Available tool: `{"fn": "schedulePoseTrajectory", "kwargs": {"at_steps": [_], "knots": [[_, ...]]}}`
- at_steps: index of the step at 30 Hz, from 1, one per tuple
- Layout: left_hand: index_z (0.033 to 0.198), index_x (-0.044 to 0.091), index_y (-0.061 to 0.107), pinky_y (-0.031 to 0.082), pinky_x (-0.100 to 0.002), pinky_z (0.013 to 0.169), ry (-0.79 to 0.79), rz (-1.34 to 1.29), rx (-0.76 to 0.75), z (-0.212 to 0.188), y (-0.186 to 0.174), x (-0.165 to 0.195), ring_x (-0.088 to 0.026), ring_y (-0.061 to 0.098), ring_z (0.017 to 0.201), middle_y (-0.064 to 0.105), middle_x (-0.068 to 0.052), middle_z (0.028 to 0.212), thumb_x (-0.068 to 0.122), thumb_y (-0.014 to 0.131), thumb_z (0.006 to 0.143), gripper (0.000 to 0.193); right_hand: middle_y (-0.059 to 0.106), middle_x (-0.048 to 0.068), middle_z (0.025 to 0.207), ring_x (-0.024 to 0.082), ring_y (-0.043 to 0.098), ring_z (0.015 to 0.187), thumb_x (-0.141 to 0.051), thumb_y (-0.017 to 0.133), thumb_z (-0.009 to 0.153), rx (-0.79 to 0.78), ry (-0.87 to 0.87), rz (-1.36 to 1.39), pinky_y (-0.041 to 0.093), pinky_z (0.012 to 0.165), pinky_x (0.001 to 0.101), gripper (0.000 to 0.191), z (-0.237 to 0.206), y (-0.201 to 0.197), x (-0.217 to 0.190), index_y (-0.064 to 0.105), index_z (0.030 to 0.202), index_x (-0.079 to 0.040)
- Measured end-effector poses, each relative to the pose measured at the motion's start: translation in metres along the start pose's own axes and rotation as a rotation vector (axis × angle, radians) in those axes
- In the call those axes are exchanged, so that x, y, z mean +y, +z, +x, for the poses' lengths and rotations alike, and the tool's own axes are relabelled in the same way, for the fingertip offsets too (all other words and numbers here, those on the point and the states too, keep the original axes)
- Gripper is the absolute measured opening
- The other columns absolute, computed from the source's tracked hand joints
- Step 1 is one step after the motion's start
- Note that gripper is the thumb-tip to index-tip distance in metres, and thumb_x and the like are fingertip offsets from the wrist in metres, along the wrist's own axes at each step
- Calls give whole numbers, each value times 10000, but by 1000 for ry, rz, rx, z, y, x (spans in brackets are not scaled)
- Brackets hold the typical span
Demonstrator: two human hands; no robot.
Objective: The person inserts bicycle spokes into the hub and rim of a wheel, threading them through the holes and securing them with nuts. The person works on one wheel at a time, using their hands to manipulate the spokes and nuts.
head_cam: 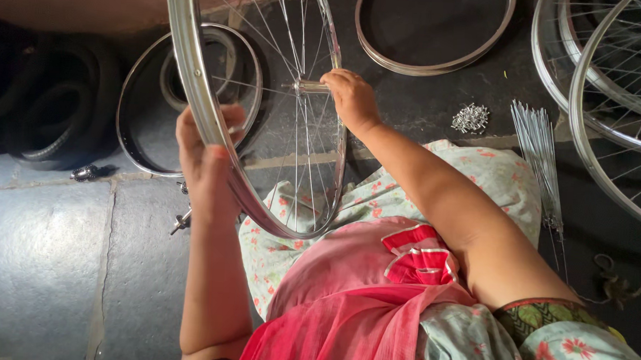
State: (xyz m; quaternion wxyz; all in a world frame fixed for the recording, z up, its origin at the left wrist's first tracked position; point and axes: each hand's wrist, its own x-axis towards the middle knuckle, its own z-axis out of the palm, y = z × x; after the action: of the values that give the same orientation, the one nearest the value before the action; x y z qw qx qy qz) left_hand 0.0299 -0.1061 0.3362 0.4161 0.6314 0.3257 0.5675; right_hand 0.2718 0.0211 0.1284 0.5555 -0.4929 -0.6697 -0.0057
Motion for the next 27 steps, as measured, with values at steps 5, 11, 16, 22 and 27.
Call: {"fn": "schedulePoseTrajectory", "kwargs": {"at_steps": [5, 11, 16, 22, 27], "knots": [[1361, -7, 517, 563, -295, 873, -97, 170, 18, -10, 10, 4, -155, 656, 1013, 653, -120, 1243, 165, 815, 904, 572, 730, 91, 1114, 310, 679, 1140, 0, 651, 928, -68, -42, -106, 549, 972, 411, 184, -1, -3, -3, 714, 1087, -70], [1287, -34, 571, 585, -327, 983, -144, 97, -5, -16, 12, 2, -183, 692, 1139, 689, -168, 1330, -5, 677, 914, 389, 722, 100, 1145, 311, 659, 1162, -21, 643, 962, -77, -12, -65, 540, 989, 412, 200, 7, -20, -23, 708, 1143, -78], [1349, -9, 514, 472, -367, 1217, -130, -95, -50, -19, 9, 1, -223, 609, 1361, 601, -176, 1445, -19, 684, 874, 505, 651, 206, 1341, 370, 612, 1212, 22, 598, 955, -83, -108, 46, 496, 1016, 437, 398, -2, -50, -12, 615, 1350, -23], [1413, 2, 500, 477, -381, 1228, -173, -150, -38, -18, 4, -4, -243, 604, 1390, 579, -199, 1508, -30, 725, 856, 602, 707, 177, 1208, 367, 706, 1095, 62, 585, 923, -154, 402, -22, 571, 948, 417, 406, -63, -119, 124, 666, 1305, -49], [1436, -22, 506, 480, -394, 1254, -192, -102, -3, -15, 7, -4, -259, 616, 1387, 598, -219, 1489, -22, 735, 872, 608, 729, 181, 1153, 365, 695, 1076, -5, 663, 852, -515, 881, -631, 562, 916, 447, 373, -119, -214, 211, 765, 1192, -119]]}}
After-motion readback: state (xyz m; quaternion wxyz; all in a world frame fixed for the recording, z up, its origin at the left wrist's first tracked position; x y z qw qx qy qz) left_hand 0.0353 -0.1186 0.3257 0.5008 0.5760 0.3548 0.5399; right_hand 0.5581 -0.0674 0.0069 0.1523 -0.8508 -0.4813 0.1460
